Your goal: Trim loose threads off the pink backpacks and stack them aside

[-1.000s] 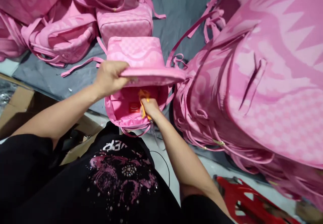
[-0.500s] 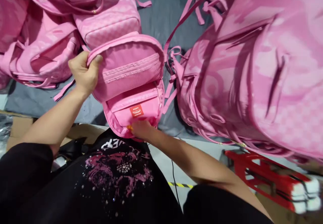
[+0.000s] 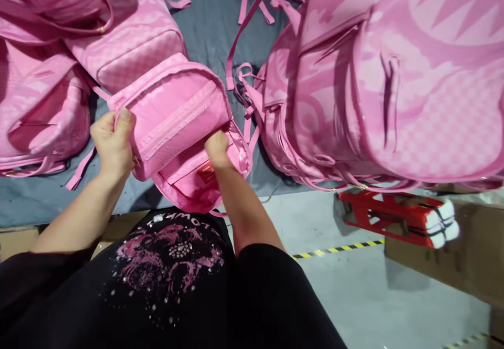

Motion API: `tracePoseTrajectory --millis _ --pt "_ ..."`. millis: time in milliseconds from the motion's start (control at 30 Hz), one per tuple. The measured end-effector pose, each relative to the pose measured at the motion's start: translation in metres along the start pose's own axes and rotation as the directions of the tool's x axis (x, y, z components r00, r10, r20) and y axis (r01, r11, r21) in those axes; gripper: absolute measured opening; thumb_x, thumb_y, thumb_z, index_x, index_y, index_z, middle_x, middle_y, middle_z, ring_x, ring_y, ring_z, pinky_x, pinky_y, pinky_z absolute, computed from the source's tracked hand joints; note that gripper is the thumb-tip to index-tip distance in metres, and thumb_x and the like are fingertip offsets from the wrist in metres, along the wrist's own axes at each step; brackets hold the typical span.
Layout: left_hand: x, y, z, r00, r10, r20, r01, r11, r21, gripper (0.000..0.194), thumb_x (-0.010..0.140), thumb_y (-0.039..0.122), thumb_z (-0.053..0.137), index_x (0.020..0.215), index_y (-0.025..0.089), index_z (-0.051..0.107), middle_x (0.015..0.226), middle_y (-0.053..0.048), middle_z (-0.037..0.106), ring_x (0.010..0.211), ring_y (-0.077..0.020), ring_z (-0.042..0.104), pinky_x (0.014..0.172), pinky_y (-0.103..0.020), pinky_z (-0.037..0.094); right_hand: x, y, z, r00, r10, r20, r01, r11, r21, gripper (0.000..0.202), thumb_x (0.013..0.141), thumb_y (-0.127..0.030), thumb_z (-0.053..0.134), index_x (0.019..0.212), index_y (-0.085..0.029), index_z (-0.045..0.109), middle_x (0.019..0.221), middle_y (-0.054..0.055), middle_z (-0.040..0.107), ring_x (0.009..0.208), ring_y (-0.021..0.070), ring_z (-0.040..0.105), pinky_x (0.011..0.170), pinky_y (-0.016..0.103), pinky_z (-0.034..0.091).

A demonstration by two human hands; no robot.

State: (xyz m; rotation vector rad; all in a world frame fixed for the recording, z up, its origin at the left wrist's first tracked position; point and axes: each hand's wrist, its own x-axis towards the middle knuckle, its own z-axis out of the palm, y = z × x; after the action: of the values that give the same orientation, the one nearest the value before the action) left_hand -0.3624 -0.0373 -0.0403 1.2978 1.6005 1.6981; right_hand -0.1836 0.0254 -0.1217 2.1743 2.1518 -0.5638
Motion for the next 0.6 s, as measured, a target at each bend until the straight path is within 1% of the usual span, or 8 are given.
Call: tracePoseTrajectory --millis 100,200,267,333,367,400,467,600 --pt "0.013 -0.008 0.003 0.995 0.063 -0.083 -0.061 0.998 0.028 0.062 0.080 0.066 0.061 0.053 0.021 0.027 0.057 0.005 0.019 0.053 -0.0101 0.017 0.049 -0.028 0.018 -0.016 0.047 -0.018 0.977 0.209 -0.037 -0.212 0.969 -0.128 0.040 0.101 -0.034 0.038 0.125 -0.006 0.053 0.110 0.024 0.067 0.106 0.0306 0.066 0.088 0.041 0.050" --pt "0.024 -0.016 0.009 0.996 0.047 -0.079 -0.048 0.999 -0.011 0.061 0.079 0.063 0.064 0.055 0.021 0.028 0.059 0.005 0.018 0.055 -0.0099 0.020 0.051 -0.026 0.024 -0.065 0.091 -0.030 0.925 0.350 0.145 -0.315 0.923 -0.221 0.045 0.099 -0.048 0.040 0.118 -0.011 0.057 0.107 0.021 0.068 0.099 0.0305 0.068 0.082 0.039 0.052" --pt "0.029 -0.020 0.015 0.998 0.021 -0.065 -0.024 0.999 -0.042 0.059 0.078 0.059 0.068 0.056 0.020 0.029 0.061 0.004 0.019 0.056 -0.0096 0.024 0.053 -0.025 0.028 -0.101 0.114 -0.037 0.824 0.423 0.376 -0.368 0.905 -0.211 0.041 0.095 -0.051 0.048 0.108 -0.014 0.060 0.088 0.016 0.070 0.082 0.0270 0.071 0.070 0.035 0.053" --pt "0.033 -0.022 0.020 0.999 0.020 -0.046 -0.022 0.999 -0.050 0.058 0.079 0.056 0.069 0.057 0.020 0.029 0.062 0.004 0.019 0.058 -0.0095 0.027 0.055 -0.025 0.030 -0.127 0.131 -0.041 0.701 0.415 0.580 -0.462 0.884 -0.074 0.035 0.092 -0.049 0.056 0.100 -0.016 0.059 0.065 0.005 0.064 0.056 0.0207 0.065 0.054 0.030 0.050" --pt "0.034 -0.023 0.023 0.999 0.025 -0.031 -0.027 0.998 -0.048 0.057 0.079 0.055 0.069 0.057 0.020 0.029 0.062 0.004 0.019 0.058 -0.0096 0.028 0.056 -0.025 0.030 -0.134 0.136 -0.042 0.674 0.395 0.625 -0.532 0.846 0.039 0.033 0.091 -0.049 0.058 0.096 -0.017 0.057 0.056 0.001 0.058 0.045 0.0176 0.059 0.047 0.028 0.047" --pt "0.035 -0.023 0.025 0.999 0.030 -0.015 -0.030 0.998 -0.047 0.057 0.080 0.055 0.069 0.057 0.020 0.030 0.063 0.004 0.019 0.059 -0.0097 0.029 0.056 -0.025 0.030 -0.137 0.140 -0.041 0.680 0.377 0.629 -0.594 0.786 0.171 0.033 0.091 -0.051 0.058 0.092 -0.018 0.055 0.051 -0.002 0.053 0.039 0.0154 0.054 0.042 0.026 0.044" --pt "0.037 -0.022 0.031 1.000 0.025 0.006 -0.025 0.998 -0.051 0.056 0.080 0.056 0.068 0.059 0.020 0.031 0.063 0.004 0.020 0.059 -0.0099 0.030 0.056 -0.026 0.030 -0.130 0.138 -0.034 0.735 0.366 0.571 -0.652 0.614 0.445 0.036 0.091 -0.054 0.055 0.082 -0.019 0.051 0.047 -0.005 0.047 0.035 0.0139 0.049 0.037 0.025 0.042" --pt "0.038 -0.021 0.040 1.000 0.011 0.029 -0.009 0.998 -0.067 0.055 0.080 0.062 0.065 0.062 0.020 0.033 0.064 0.004 0.022 0.059 -0.0099 0.033 0.055 -0.027 0.028 -0.097 0.099 0.006 0.781 0.229 0.581 -0.620 0.176 0.764 0.045 0.096 -0.060 0.038 0.072 -0.022 0.044 0.049 -0.004 0.047 0.039 0.0135 0.050 0.040 0.028 0.048"
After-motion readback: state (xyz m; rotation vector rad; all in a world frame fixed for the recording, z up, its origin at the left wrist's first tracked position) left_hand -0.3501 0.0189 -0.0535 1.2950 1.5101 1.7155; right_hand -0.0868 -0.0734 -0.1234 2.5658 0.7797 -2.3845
